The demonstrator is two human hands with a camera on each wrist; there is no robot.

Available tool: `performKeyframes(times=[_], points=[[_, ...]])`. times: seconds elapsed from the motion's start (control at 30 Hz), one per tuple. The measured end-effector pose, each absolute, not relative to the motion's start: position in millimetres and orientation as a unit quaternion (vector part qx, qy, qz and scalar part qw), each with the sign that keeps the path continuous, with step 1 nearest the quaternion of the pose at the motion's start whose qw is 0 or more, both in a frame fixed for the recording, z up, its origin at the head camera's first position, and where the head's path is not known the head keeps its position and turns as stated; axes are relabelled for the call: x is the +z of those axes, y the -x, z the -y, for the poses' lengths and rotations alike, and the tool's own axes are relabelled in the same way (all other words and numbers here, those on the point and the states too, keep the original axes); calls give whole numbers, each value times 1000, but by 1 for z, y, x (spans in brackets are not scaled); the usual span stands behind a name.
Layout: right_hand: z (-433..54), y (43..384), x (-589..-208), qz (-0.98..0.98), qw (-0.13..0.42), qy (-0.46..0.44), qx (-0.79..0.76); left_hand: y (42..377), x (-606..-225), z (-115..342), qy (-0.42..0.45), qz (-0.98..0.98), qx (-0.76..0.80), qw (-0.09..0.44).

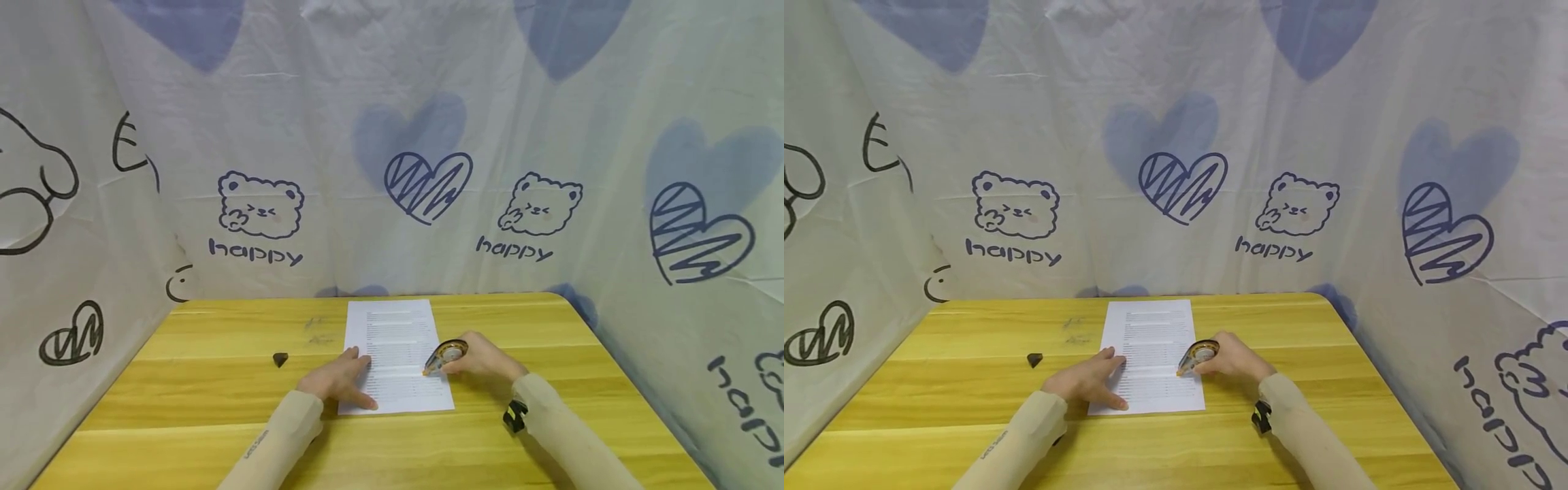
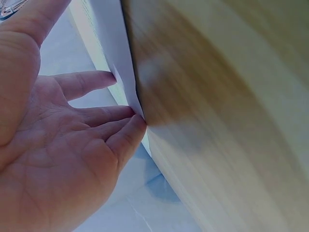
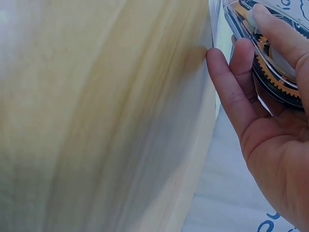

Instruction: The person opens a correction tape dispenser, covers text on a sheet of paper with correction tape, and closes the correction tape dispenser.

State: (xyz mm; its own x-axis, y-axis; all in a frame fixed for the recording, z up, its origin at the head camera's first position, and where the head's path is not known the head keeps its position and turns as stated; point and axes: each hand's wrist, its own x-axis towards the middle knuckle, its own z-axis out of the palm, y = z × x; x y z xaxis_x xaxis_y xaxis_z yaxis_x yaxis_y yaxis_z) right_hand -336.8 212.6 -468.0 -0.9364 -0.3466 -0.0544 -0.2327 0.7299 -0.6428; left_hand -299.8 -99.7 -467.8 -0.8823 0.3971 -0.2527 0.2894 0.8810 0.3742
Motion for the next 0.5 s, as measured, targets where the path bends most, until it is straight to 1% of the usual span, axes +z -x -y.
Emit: performKeyframes(times=[0.33,0.5], points=[[-215,337,-470,-919,88,168,-345,300,-469,100,-182,-955,167,162],[-220,342,-474,-890,103,197,-399,301,-468,100,-183,-956,164,163]])
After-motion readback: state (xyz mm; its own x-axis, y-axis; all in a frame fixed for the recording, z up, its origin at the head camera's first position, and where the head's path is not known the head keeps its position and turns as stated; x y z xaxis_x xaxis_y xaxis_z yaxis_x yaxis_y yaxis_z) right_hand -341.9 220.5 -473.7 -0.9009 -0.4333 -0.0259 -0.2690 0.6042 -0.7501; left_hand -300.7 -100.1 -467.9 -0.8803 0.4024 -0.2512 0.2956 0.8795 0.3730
